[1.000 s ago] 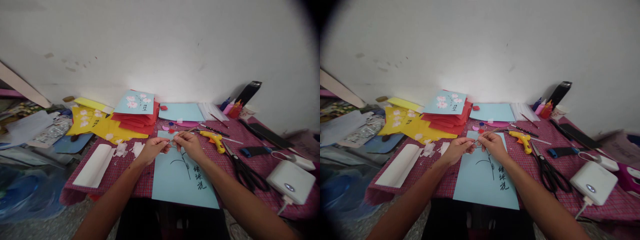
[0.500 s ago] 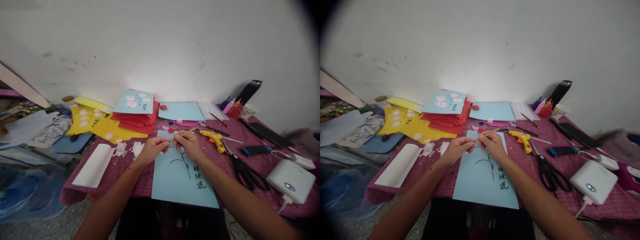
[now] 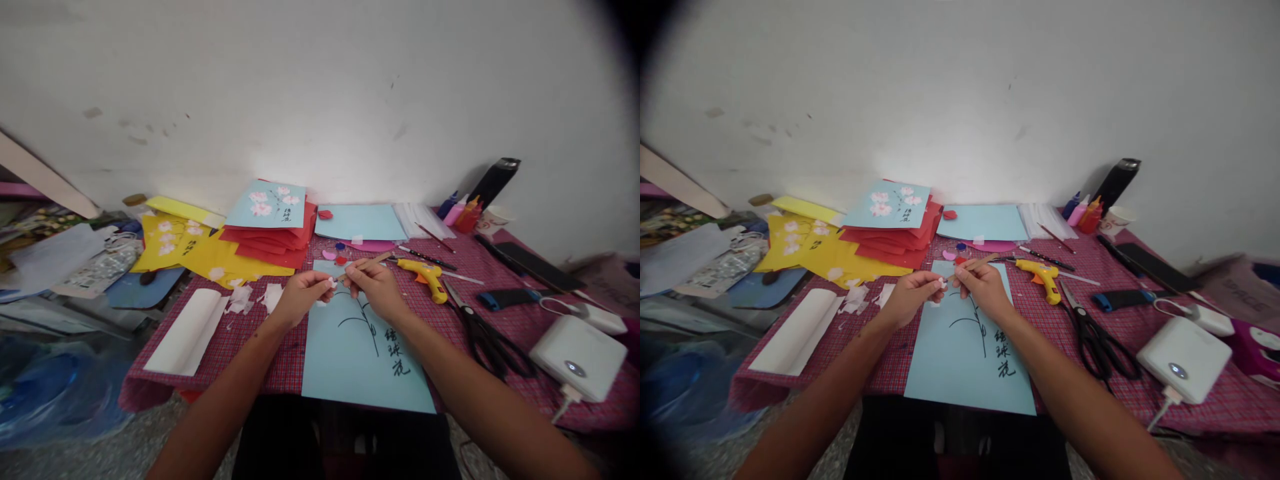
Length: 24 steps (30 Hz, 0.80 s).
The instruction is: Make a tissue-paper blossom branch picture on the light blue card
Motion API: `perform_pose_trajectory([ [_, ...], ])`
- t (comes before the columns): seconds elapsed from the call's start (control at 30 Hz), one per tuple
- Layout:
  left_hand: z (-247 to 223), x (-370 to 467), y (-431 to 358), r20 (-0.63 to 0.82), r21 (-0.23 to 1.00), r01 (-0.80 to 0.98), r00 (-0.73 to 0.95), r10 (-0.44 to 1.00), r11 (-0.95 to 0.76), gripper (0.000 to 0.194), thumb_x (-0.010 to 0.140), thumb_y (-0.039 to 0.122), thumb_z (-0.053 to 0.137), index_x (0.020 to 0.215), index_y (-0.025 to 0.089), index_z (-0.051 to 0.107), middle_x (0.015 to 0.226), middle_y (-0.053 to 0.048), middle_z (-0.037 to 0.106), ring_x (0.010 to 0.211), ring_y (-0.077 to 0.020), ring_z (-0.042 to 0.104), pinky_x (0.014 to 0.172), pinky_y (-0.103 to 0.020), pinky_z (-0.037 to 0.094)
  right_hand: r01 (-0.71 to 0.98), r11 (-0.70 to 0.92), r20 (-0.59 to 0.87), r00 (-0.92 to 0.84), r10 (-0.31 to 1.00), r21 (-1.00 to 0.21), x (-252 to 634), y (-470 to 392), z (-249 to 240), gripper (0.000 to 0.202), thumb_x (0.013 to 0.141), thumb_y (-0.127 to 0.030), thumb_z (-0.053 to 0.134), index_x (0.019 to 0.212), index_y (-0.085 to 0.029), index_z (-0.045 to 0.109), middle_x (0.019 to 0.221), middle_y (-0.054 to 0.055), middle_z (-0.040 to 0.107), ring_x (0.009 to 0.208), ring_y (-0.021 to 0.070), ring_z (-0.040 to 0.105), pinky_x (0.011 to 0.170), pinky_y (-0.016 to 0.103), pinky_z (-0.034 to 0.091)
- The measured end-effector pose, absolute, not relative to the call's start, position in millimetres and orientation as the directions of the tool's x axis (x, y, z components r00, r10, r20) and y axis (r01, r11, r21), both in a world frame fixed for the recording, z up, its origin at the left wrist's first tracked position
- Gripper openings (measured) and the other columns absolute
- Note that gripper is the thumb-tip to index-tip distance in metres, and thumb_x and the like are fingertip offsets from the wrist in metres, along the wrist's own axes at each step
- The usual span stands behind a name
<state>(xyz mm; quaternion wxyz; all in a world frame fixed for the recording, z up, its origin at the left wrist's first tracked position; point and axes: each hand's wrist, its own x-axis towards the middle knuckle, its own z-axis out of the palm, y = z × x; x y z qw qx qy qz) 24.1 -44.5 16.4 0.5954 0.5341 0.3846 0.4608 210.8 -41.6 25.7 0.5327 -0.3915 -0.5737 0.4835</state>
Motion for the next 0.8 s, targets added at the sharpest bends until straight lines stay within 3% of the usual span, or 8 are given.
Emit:
perform_pose_trajectory([
  [0.3,16.7,24.7,-44.2,0.04,0.984,-0.179,0.231,0.972,0.002,0.029,0.074,0.036,0.074,0.09,0.013,0.069,0.075,-0.004,0.07,0.063,-0.0122,0.062,0.06,-0.026,0.049,-0.234,0.171,0.209,-0.149,0.966,-0.957,208.2,-40.2,20.6,0.026,0.081,-0.042,0.069,0.089,-0.018,0.062,0.071,0.001,0.067,0.047,0.0108,0.055,0.045,0.024,0.042],
  [0.43,14.6,21.0,-40.5,0.057,0.988,-0.149,0.163,0.985,-0.032,0.029,0.073,0.038,0.073,0.089,0.013,0.068,0.078,-0.006,0.07,0.065,-0.0128,0.062,0.062,-0.026,0.05,-0.202,0.226,0.237,-0.03,0.971,-0.953,212.7,-38.2,24.8,0.027,0.081,-0.045,0.068,0.086,-0.019,0.061,0.068,0.0,0.064,0.046,0.0102,0.052,0.044,0.024,0.04],
  [0.57,11.3,15.4,-36.4,0.166,0.972,0.157,0.076,0.983,-0.176,0.028,0.081,0.038,0.063,0.097,0.016,0.071,0.086,-0.006,0.072,0.074,-0.0164,0.065,0.073,-0.031,0.053,-0.2,0.25,0.249,0.027,0.968,-0.948,216.9,-35.5,25.4,0.026,0.082,-0.044,0.068,0.084,-0.019,0.061,0.067,0.0,0.063,0.045,0.0095,0.05,0.042,0.023,0.037],
  [0.67,11.5,12.3,-36.2,0.273,0.858,0.415,0.134,0.953,-0.304,0.026,0.086,0.028,0.054,0.104,0.02,0.072,0.102,-0.007,0.073,0.092,-0.0208,0.066,0.089,-0.037,0.05,-0.181,0.229,0.231,0.008,0.973,-0.957,216.9,-35.0,24.0,0.026,0.081,-0.044,0.068,0.083,-0.019,0.061,0.067,0.0,0.062,0.045,0.0096,0.05,0.043,0.023,0.037],
  [0.8,16.5,9.2,-36.8,0.327,0.816,0.464,0.12,0.937,-0.344,0.031,0.086,0.019,0.049,0.106,0.021,0.072,0.11,-0.006,0.072,0.102,-0.0211,0.065,0.097,-0.036,0.046,-0.16,0.216,0.22,-0.01,0.975,-0.963,216.1,-35.2,23.0,0.027,0.081,-0.045,0.069,0.083,-0.02,0.061,0.067,0.0,0.063,0.046,0.0099,0.05,0.043,0.024,0.038],
])
